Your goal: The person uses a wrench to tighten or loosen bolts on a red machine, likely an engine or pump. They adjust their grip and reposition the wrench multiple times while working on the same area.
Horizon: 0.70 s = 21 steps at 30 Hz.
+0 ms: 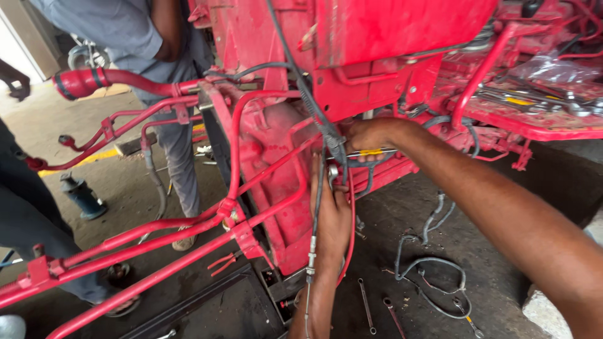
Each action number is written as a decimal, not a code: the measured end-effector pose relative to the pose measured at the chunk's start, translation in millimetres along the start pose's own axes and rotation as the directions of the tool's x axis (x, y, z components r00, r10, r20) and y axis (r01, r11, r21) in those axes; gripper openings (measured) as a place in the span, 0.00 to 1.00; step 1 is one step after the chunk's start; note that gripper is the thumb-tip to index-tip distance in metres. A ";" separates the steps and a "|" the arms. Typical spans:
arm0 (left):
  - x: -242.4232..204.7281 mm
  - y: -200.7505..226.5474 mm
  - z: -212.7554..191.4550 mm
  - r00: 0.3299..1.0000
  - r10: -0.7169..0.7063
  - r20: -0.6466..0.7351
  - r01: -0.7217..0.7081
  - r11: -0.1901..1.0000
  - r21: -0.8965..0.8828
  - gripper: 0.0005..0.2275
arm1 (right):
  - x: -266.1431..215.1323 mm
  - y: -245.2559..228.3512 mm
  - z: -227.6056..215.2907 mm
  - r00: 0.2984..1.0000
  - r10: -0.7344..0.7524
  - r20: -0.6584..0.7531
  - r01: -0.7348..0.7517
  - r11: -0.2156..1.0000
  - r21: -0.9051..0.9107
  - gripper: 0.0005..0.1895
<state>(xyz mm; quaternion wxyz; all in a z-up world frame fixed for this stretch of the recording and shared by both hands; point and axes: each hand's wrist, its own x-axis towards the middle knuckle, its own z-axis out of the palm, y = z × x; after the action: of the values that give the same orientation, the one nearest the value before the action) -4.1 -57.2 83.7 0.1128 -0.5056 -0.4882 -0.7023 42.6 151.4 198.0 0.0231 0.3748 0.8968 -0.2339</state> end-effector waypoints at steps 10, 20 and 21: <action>17.8 -3.1 5.4 0.980 -0.114 0.160 0.100 0.991 0.094 0.32 | -52.1 10.2 36.4 0.791 -0.385 -0.476 0.302 0.922 -0.245 0.12; 19.0 -9.9 12.2 0.978 -0.150 0.147 0.144 0.988 0.051 0.31 | -101.5 23.8 221.1 0.862 -0.261 -0.434 0.507 0.464 0.727 0.20; 19.5 -7.0 11.5 0.976 -0.166 0.144 0.161 0.986 0.044 0.30 | -96.6 22.9 231.2 0.861 -0.280 -0.424 0.506 0.404 0.762 0.21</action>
<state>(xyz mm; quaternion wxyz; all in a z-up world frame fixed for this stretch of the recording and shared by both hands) -10.8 -37.9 95.8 0.0262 -0.5123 -0.5463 -0.6622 96.6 0.4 4.0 -0.3236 0.1367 0.7207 -0.5976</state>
